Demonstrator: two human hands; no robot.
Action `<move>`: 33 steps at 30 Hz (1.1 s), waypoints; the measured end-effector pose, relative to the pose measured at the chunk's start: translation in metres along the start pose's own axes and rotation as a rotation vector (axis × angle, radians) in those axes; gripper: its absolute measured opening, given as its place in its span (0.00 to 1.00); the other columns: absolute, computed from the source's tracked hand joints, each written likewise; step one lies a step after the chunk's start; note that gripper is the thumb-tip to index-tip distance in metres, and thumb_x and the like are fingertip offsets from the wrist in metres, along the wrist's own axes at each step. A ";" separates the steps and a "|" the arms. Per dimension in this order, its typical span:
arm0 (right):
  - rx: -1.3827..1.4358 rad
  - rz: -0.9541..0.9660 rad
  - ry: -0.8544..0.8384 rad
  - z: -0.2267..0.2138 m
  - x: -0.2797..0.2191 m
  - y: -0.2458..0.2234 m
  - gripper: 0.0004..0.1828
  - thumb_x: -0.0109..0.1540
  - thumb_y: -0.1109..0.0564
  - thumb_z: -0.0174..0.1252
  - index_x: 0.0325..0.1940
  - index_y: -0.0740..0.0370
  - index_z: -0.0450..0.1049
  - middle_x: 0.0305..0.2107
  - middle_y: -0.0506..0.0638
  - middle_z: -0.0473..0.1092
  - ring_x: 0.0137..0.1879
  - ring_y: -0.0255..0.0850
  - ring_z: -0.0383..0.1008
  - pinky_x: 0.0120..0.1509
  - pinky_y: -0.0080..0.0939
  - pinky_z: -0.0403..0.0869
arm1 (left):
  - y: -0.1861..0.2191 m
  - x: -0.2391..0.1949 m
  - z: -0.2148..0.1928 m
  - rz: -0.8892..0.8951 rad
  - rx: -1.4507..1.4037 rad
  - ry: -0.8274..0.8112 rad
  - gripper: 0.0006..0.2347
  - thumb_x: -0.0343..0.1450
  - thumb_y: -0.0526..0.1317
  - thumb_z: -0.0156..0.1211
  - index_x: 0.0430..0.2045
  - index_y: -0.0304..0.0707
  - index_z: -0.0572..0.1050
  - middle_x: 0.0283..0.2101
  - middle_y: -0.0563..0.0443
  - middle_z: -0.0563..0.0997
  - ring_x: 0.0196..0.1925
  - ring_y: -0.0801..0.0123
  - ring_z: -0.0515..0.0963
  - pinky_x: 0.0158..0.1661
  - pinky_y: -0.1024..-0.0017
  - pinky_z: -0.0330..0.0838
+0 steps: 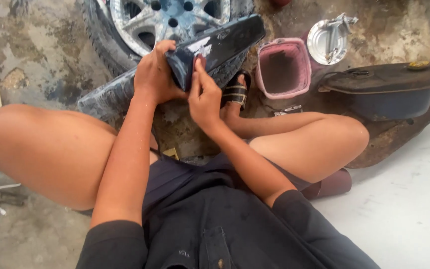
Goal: Wet sanding a black plastic motorcycle part using sandpaper and water.
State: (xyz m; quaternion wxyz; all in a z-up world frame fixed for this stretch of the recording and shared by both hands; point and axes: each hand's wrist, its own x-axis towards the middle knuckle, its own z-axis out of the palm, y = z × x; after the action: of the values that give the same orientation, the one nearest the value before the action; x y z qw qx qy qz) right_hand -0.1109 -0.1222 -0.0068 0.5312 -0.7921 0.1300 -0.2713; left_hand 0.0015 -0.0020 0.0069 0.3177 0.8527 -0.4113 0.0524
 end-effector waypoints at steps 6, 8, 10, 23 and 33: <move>0.012 -0.072 -0.032 -0.006 0.002 0.014 0.22 0.74 0.60 0.46 0.73 0.69 0.61 0.67 0.62 0.64 0.76 0.50 0.62 0.79 0.44 0.67 | -0.006 0.000 0.007 0.042 0.009 0.020 0.42 0.57 0.53 0.82 0.55 0.38 0.55 0.57 0.37 0.72 0.42 0.39 0.81 0.37 0.46 0.74; 0.004 -0.060 -0.005 -0.007 -0.005 -0.004 0.20 0.72 0.61 0.50 0.70 0.62 0.66 0.62 0.62 0.68 0.70 0.50 0.67 0.74 0.46 0.71 | -0.019 -0.014 0.022 0.031 0.008 0.058 0.45 0.48 0.58 0.81 0.53 0.41 0.56 0.58 0.40 0.73 0.48 0.43 0.80 0.42 0.48 0.75; -0.002 -0.061 0.016 -0.012 0.008 -0.009 0.20 0.69 0.61 0.54 0.67 0.56 0.71 0.57 0.61 0.73 0.64 0.51 0.73 0.68 0.49 0.75 | -0.026 -0.007 0.028 0.018 0.010 0.110 0.49 0.40 0.63 0.79 0.51 0.43 0.58 0.58 0.44 0.74 0.54 0.46 0.79 0.46 0.50 0.75; -0.480 0.235 -0.492 -0.067 0.029 -0.016 0.34 0.74 0.55 0.43 0.82 0.37 0.42 0.16 0.46 0.67 0.20 0.40 0.61 0.50 0.58 0.52 | -0.005 0.002 -0.008 -0.020 0.059 -0.070 0.42 0.58 0.56 0.81 0.55 0.41 0.52 0.56 0.43 0.73 0.35 0.46 0.79 0.28 0.52 0.73; -0.192 0.479 -0.606 -0.095 0.038 -0.065 0.24 0.72 0.53 0.45 0.73 0.42 0.67 0.32 0.46 0.76 0.24 0.31 0.57 0.32 0.34 0.61 | -0.006 0.002 -0.011 -0.033 0.020 -0.071 0.41 0.59 0.55 0.80 0.56 0.46 0.52 0.44 0.41 0.75 0.29 0.45 0.78 0.24 0.54 0.71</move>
State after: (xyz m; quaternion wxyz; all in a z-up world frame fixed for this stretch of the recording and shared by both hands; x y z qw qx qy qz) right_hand -0.1395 -0.1883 0.0909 0.5173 -0.8296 0.1729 0.1197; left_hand 0.0092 0.0059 0.0133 0.2954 0.8639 -0.4075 0.0210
